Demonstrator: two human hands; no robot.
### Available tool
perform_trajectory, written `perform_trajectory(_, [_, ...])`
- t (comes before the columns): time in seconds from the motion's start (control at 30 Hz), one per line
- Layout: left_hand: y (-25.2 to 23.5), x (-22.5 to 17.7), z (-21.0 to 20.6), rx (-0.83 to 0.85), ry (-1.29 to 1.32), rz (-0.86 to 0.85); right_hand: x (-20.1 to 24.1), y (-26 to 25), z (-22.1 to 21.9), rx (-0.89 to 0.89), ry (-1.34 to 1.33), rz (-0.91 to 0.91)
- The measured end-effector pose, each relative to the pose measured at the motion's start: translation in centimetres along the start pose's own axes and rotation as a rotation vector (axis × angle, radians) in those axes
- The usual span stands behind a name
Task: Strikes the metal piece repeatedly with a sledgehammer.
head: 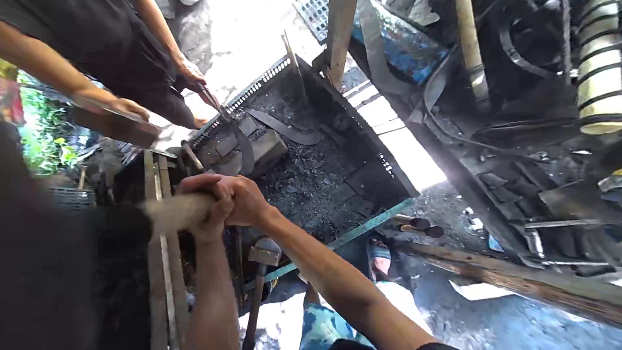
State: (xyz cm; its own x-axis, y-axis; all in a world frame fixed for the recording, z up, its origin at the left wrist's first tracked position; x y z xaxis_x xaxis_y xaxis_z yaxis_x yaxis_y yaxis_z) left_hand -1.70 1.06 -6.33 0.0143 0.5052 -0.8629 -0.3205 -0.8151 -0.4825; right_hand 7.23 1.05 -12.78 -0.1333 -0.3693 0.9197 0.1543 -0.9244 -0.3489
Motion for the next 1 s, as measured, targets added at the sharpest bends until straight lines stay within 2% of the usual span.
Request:
perform_trajectory(0.03, [2.6,5.5,-0.4,-0.07,0.01,0.151,-4.6,2.3,-1.1,0.069,-0.016,-0.209])
perform_trajectory(0.1, [9.3,15.3,-2.0,-0.234,0.016,0.578,-12.3,8.8,-3.5,0.214,-0.119,-0.67])
perform_trajectory(0.13, [11.8,18.1,-2.7,-0.294,-0.016,0.767,-14.3,11.2,-4.2,0.256,-0.153,-0.833])
perform_trajectory(0.17, [12.9,18.8,-3.1,-0.33,-0.024,0.848,-14.7,12.3,-4.2,0.298,-0.132,-0.897])
perform_trajectory(0.2, [12.8,17.3,-3.2,-0.331,0.001,0.807,-13.7,12.5,-3.6,0.318,-0.073,-0.853])
perform_trajectory(0.23, [11.9,14.2,-3.0,-0.318,0.058,0.688,-11.3,12.0,-2.9,0.317,-0.018,-0.759])
perform_trajectory(0.3, [9.9,5.3,-2.3,-0.263,0.19,0.434,-4.3,10.9,-1.9,0.26,0.023,-0.52])
perform_trajectory(0.37, [6.9,-2.5,-1.8,-0.111,0.222,0.207,2.2,8.6,-0.6,0.181,-0.002,-0.294])
perform_trajectory(0.43, [3.3,-8.7,-1.4,0.039,0.115,0.042,7.4,5.5,0.7,0.118,-0.029,-0.078])
perform_trajectory(0.5, [-0.1,-11.7,-0.8,0.103,0.009,-0.078,10.0,1.6,1.9,0.017,-0.031,0.135])
perform_trajectory(0.53, [-1.5,-11.4,-0.3,0.113,-0.022,-0.118,9.7,-0.3,2.1,-0.033,-0.014,0.21])
perform_trajectory(0.6, [-2.6,-6.8,0.2,0.101,-0.009,-0.118,5.5,-2.0,1.4,-0.062,0.023,0.183])
perform_trajectory(0.63, [-1.5,-2.2,0.0,0.061,0.034,-0.04,1.5,-1.1,0.4,-0.034,0.029,0.057])
perform_trajectory(0.67, [1.3,3.6,-0.1,-0.004,0.082,0.096,-3.2,1.4,-0.9,0.037,0.024,-0.143])
perform_trajectory(0.73, [8.9,14.1,-1.2,-0.172,0.121,0.523,-11.6,8.3,-3.8,0.188,-0.076,-0.612])
perform_trajectory(0.77, [11.7,17.6,-1.8,-0.249,0.096,0.728,-13.9,10.9,-4.7,0.244,-0.125,-0.799])
perform_trajectory(0.8, [13.0,19.1,-2.3,-0.307,0.068,0.84,-14.9,12.1,-4.8,0.288,-0.121,-0.888])
perform_trajectory(0.83, [12.9,18.4,-2.6,-0.331,0.067,0.819,-14.6,12.1,-4.3,0.319,-0.061,-0.855])
perform_trajectory(0.87, [11.9,15.6,-2.7,-0.324,0.086,0.705,-12.6,11.5,-3.4,0.324,0.0,-0.756])
perform_trajectory(0.93, [9.5,6.6,-2.5,-0.293,0.125,0.457,-5.8,10.0,-1.9,0.268,0.03,-0.512])
perform_trajectory(1.0, [6.7,-1.4,-2.1,-0.183,0.112,0.228,1.1,7.7,-0.3,0.199,0.01,-0.29])
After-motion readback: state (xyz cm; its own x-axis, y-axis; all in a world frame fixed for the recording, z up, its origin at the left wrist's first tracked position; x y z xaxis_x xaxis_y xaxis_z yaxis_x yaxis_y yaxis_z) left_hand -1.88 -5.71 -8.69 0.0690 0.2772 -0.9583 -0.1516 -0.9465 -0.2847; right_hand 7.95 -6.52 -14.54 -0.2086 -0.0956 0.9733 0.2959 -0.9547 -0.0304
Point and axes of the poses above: each hand's wrist, its own y-axis away from the middle knuckle, its own z-axis out of the back of the hand, x = y × z, the point moved 2 cm from there along -y, towards the middle knuckle, and after that the axes turned 3 degrees about x, right-handed, at the moved point
